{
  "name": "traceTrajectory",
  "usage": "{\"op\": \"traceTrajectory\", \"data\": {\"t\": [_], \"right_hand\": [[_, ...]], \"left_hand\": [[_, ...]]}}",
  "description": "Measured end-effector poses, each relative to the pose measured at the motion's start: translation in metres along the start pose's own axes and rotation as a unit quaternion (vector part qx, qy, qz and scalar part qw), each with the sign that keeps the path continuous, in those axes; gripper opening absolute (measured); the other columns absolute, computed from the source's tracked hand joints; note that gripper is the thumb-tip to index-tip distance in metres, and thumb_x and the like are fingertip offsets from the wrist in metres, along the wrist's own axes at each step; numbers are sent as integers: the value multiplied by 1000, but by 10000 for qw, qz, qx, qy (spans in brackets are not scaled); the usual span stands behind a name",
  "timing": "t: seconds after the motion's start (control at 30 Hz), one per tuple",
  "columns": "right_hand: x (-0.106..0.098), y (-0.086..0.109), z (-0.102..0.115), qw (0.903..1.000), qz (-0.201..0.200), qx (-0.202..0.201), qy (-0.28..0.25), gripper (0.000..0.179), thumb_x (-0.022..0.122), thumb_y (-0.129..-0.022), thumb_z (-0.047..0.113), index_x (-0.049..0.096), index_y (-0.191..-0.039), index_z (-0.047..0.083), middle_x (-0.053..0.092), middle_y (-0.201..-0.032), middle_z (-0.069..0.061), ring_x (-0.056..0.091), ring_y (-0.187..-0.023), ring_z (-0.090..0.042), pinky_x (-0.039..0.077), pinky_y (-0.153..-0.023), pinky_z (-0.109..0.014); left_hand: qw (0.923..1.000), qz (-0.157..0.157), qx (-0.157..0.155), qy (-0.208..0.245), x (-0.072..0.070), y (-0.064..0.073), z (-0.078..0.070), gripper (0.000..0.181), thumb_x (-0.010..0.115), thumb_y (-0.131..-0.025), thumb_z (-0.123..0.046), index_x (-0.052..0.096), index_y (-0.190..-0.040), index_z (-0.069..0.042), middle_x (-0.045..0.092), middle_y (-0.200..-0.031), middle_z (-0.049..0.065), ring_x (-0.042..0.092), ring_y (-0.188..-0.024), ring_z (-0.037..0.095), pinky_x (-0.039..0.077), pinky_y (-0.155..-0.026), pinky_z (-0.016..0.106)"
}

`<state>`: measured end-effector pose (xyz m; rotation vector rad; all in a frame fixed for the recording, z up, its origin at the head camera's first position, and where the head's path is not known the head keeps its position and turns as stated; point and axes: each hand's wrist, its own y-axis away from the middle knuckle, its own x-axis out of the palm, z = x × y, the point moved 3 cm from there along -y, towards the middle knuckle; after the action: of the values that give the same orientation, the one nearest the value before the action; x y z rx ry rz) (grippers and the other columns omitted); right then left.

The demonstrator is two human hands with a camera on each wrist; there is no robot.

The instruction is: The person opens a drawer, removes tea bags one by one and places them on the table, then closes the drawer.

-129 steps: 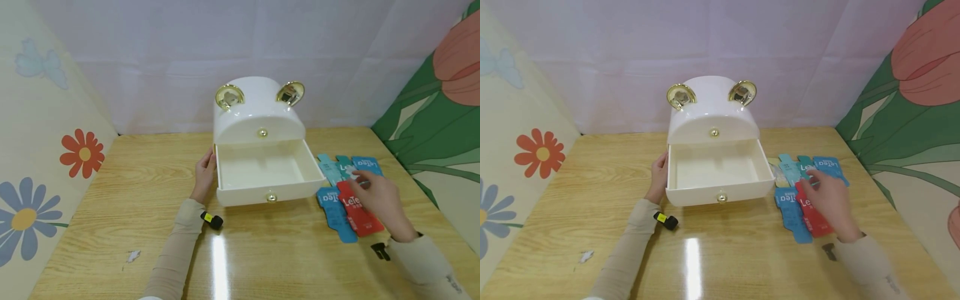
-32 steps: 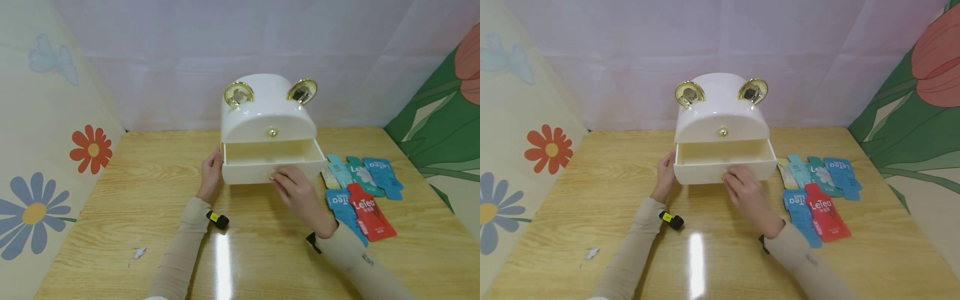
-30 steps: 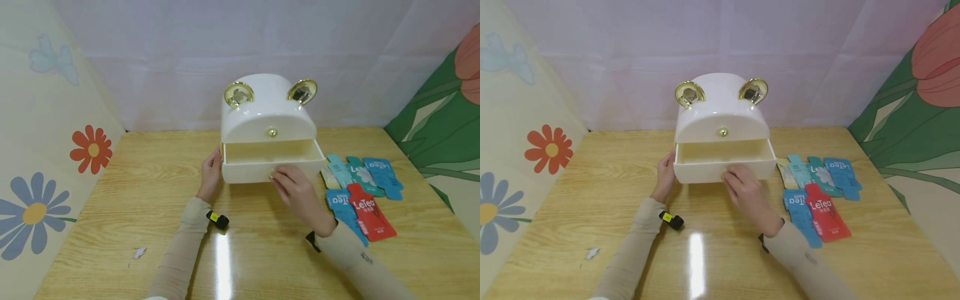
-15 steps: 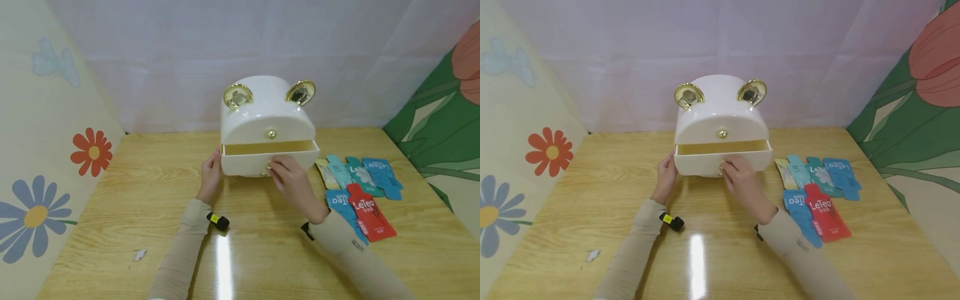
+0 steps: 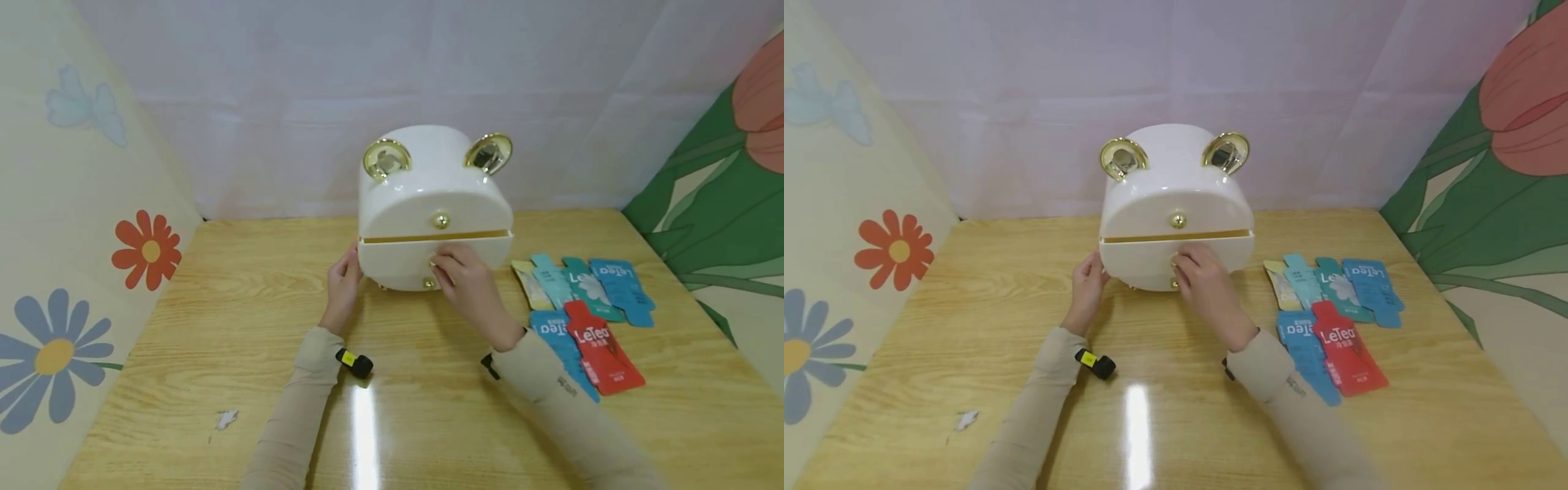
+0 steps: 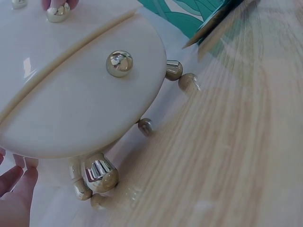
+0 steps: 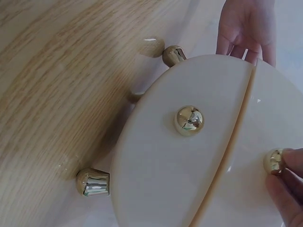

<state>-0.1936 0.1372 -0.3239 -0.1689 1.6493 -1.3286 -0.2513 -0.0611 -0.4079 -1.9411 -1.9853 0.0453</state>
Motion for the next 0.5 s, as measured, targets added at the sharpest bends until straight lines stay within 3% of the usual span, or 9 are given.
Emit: {"op": "traceTrajectory", "data": {"t": [0.5], "right_hand": [[5, -4, -5, 9997, 46, 247, 49, 10, 70, -72, -8, 66, -81, -6, 60, -87, -16, 56, -85, -31, 49, -76, -38]], "left_hand": [[9993, 66, -87, 366, 2, 0, -1, 43, 39, -98, -24, 45, -129, 5, 40, -139, 13, 42, -123, 22, 40, -96, 28]]}}
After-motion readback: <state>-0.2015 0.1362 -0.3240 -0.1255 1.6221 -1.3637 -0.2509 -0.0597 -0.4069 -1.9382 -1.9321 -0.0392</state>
